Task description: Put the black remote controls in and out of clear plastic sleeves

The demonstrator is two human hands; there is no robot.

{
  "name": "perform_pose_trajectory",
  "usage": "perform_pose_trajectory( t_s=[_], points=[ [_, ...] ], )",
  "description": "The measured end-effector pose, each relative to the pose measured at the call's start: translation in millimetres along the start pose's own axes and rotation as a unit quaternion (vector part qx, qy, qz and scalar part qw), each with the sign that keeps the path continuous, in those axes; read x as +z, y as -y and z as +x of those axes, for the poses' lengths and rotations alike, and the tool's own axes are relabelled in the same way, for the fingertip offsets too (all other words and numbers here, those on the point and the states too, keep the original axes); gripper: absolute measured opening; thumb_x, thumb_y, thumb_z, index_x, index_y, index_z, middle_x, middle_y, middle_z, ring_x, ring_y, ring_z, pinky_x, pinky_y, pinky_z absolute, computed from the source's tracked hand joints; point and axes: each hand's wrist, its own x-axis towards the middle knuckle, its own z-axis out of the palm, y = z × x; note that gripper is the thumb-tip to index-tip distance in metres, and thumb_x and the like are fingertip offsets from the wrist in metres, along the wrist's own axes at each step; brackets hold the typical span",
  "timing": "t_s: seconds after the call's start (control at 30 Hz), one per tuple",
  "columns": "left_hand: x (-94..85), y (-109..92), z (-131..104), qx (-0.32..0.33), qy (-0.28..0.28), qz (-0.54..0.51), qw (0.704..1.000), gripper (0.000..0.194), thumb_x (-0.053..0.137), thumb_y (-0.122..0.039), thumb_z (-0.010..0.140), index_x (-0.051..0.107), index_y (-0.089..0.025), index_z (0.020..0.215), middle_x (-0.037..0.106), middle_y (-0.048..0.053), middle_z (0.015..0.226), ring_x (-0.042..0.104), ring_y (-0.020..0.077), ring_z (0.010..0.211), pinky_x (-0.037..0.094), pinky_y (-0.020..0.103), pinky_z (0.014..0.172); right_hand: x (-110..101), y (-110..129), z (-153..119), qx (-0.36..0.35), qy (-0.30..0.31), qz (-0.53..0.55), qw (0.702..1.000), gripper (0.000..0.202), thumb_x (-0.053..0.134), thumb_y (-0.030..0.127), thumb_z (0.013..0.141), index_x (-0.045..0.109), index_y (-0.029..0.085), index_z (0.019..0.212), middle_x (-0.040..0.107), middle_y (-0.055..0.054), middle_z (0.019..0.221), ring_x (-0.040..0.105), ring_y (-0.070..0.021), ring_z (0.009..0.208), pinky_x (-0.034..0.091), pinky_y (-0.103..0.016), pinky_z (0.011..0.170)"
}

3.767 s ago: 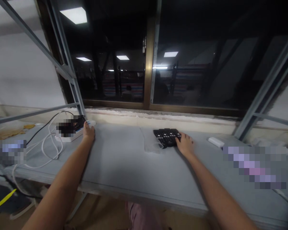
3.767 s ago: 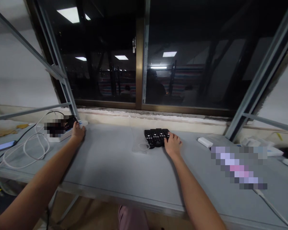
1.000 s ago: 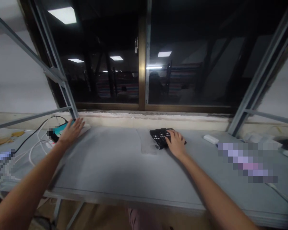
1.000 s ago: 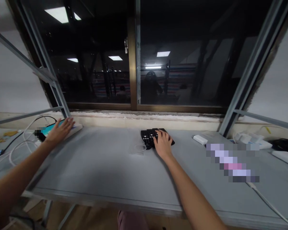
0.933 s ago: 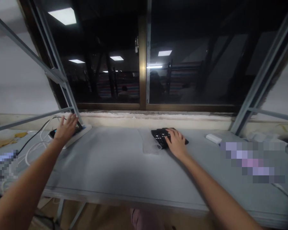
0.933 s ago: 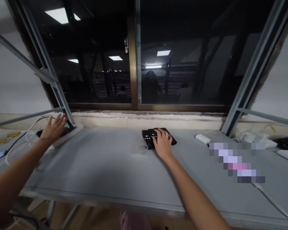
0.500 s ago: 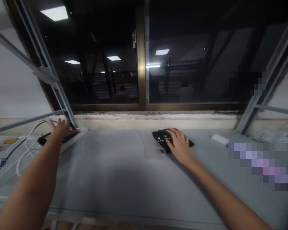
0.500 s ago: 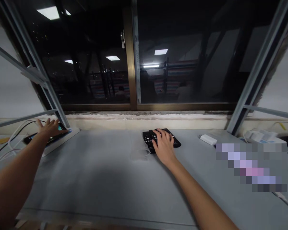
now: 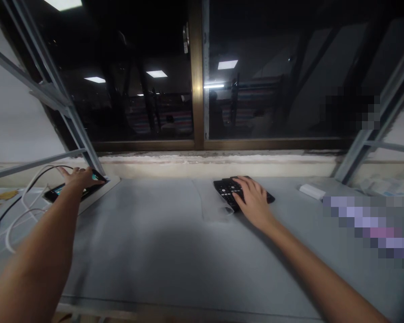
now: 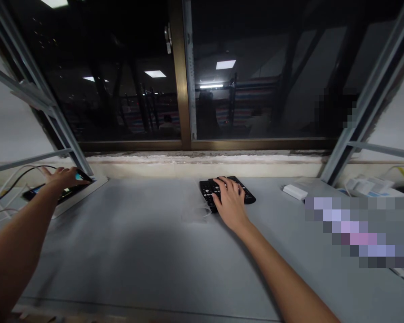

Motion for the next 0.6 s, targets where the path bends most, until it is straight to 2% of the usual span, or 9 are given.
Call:
perform_pose_trajectory(
  t_s=[0.17, 0.33, 0.6],
  points=[
    [-0.7, 2.3, 4.7, 0.004, 0.014, -0.031, 0.999, 0.077, 0.049, -0.060, 0.079, 0.047, -0.002, 0.130, 0.046, 0.029, 0.134, 0.030, 0.0401, 0.132, -0.003, 0.070, 0.099, -0.9, -0.2, -0.3, 0.002, 0.007, -0.003, 1.000, 0.038, 0.037, 0.031, 0.091, 0.047, 0.024, 0.127, 0.051, -0.009, 0.132, 0.043, -0.0280, 0.119, 0.033, -0.049, 0.096],
    [0.4, 0.8, 5.3, -0.001, 0.002, -0.021, 1.000, 0.079, 0.048, -0.063, 0.078, 0.050, -0.002, 0.127, 0.050, 0.029, 0.130, 0.036, 0.0413, 0.127, 0.002, 0.071, 0.098, -0.7, -0.3, -0.2, 0.001, 0.013, -0.019, 1.000, 0.038, 0.039, 0.029, 0.090, 0.048, 0.023, 0.126, 0.051, -0.009, 0.132, 0.043, -0.0268, 0.120, 0.033, -0.048, 0.097],
    [5.4, 0.0, 2.7, 0.000, -0.022, -0.007, 1.000, 0.073, 0.049, -0.062, 0.077, 0.054, -0.004, 0.121, 0.055, 0.028, 0.125, 0.039, 0.0399, 0.124, 0.002, 0.071, 0.098, -0.8, -0.2, 0.2, -0.009, 0.013, -0.004, 1.000, 0.039, 0.038, 0.029, 0.090, 0.048, 0.024, 0.128, 0.051, -0.010, 0.132, 0.043, -0.0289, 0.120, 0.033, -0.051, 0.097]
  ],
)
